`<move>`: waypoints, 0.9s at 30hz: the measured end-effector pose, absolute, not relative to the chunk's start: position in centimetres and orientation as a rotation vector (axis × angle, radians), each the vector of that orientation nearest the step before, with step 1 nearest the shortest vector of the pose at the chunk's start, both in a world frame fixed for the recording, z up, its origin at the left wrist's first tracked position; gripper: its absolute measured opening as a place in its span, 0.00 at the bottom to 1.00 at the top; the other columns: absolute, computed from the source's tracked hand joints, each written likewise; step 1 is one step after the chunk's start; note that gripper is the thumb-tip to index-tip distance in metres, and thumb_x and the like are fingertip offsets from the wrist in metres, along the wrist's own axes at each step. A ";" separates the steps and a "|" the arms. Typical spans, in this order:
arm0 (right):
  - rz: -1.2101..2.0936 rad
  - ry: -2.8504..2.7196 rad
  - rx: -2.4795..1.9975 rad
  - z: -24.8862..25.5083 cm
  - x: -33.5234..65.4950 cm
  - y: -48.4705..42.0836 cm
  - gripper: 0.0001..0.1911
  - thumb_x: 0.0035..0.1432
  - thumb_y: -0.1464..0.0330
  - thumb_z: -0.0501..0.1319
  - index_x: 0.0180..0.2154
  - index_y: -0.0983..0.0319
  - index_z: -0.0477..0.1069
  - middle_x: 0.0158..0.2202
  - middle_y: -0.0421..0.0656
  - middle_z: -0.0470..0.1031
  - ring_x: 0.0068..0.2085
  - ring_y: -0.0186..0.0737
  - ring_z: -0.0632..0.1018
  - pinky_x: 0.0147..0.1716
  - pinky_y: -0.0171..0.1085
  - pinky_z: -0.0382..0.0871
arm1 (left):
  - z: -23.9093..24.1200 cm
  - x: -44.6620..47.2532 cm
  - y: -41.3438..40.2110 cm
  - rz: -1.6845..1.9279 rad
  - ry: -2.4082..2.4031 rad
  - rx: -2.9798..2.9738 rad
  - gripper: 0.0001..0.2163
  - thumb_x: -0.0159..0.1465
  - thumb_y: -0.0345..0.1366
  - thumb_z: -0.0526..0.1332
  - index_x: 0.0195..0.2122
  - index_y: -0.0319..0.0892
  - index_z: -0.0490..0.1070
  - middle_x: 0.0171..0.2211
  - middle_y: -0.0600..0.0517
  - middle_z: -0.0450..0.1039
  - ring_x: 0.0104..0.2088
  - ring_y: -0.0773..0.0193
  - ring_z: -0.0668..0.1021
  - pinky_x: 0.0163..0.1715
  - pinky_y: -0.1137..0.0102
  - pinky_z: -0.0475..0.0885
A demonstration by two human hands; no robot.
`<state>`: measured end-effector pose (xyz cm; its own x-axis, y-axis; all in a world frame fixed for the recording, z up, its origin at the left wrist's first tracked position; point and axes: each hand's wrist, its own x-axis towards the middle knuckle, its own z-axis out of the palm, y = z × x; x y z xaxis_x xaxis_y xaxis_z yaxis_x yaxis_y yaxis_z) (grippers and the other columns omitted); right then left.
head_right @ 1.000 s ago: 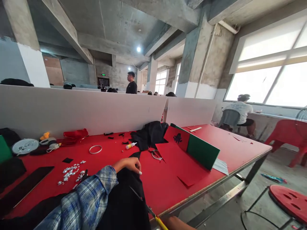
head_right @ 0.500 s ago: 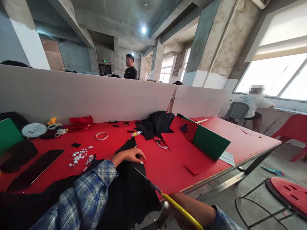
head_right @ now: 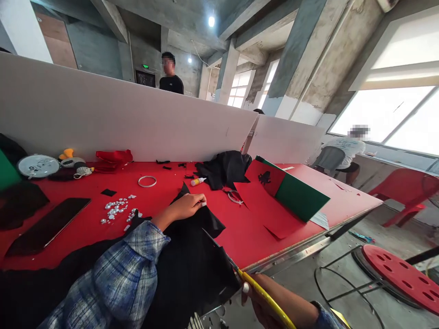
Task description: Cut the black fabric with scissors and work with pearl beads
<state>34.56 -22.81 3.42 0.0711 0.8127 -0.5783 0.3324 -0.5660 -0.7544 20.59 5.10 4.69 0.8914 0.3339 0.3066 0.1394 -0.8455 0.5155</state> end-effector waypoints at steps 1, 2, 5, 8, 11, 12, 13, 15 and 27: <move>1.503 -1.120 -1.934 3.4 34.4 -22.8 0.31 0.46 0.42 0.51 0.34 0.63 0.64 0.13 0.35 0.62 0.12 0.28 0.62 0.09 0.27 0.51 | 5.0 20.4 5.1 0.495 0.366 2.594 0.09 0.67 0.33 0.51 0.38 0.40 0.70 0.34 0.51 0.73 0.35 0.62 0.75 0.37 0.71 0.65; 1.511 -1.110 -1.939 3.4 34.3 -22.7 0.29 0.46 0.44 0.51 0.34 0.63 0.64 0.13 0.35 0.62 0.12 0.28 0.62 0.09 0.27 0.52 | 5.4 20.2 5.1 0.454 0.383 2.615 0.09 0.67 0.34 0.50 0.39 0.40 0.69 0.34 0.51 0.74 0.36 0.62 0.75 0.38 0.70 0.64; 1.516 -1.134 -1.956 3.9 33.9 -22.2 0.24 0.45 0.50 0.51 0.35 0.63 0.63 0.13 0.35 0.62 0.13 0.29 0.63 0.09 0.27 0.52 | 6.7 19.3 5.3 0.290 0.356 2.577 0.12 0.64 0.42 0.56 0.44 0.40 0.68 0.34 0.51 0.74 0.37 0.61 0.76 0.40 0.69 0.64; 1.491 -1.205 -1.948 5.2 32.9 -21.5 0.19 0.43 0.55 0.53 0.34 0.62 0.63 0.13 0.34 0.61 0.13 0.28 0.62 0.09 0.26 0.51 | 8.0 18.3 5.6 0.048 0.272 2.485 0.22 0.55 0.49 0.65 0.45 0.40 0.70 0.36 0.51 0.73 0.37 0.62 0.75 0.38 0.71 0.66; 1.408 -1.210 -1.986 6.6 31.9 -20.8 0.13 0.45 0.58 0.54 0.30 0.60 0.63 0.13 0.33 0.58 0.13 0.25 0.60 0.09 0.24 0.48 | 8.3 18.0 5.6 -0.082 0.156 2.480 0.19 0.54 0.46 0.66 0.44 0.43 0.74 0.40 0.50 0.72 0.41 0.61 0.75 0.40 0.72 0.67; 1.401 -1.206 -1.997 6.8 31.7 -20.7 0.12 0.45 0.58 0.54 0.30 0.60 0.63 0.13 0.33 0.58 0.13 0.25 0.59 0.09 0.24 0.48 | 8.1 18.0 5.6 -0.088 0.121 2.484 0.18 0.54 0.45 0.66 0.44 0.43 0.75 0.42 0.49 0.71 0.44 0.60 0.74 0.43 0.72 0.66; 1.422 -1.209 -1.996 6.9 31.6 -20.6 0.13 0.45 0.58 0.55 0.30 0.60 0.62 0.13 0.33 0.58 0.13 0.25 0.59 0.09 0.23 0.48 | 7.7 18.2 5.5 -0.070 0.095 2.482 0.18 0.55 0.45 0.66 0.44 0.43 0.75 0.46 0.48 0.70 0.46 0.59 0.73 0.46 0.71 0.66; 1.519 -1.221 -1.953 6.5 31.8 -20.5 0.19 0.43 0.52 0.56 0.31 0.60 0.62 0.12 0.32 0.59 0.12 0.26 0.60 0.08 0.24 0.51 | 6.9 18.6 5.4 0.052 0.089 2.465 0.21 0.57 0.48 0.64 0.48 0.43 0.72 0.53 0.45 0.65 0.52 0.57 0.71 0.51 0.68 0.64; 1.383 -1.165 -1.762 1.1 32.3 -23.8 0.43 0.42 0.31 0.42 0.23 0.65 0.68 0.17 0.39 0.62 0.20 0.29 0.63 0.19 0.30 0.55 | 8.6 15.6 -4.6 0.232 0.498 3.112 0.30 0.61 0.49 0.56 0.56 0.28 0.64 0.57 0.28 0.61 0.57 0.42 0.67 0.52 0.53 0.66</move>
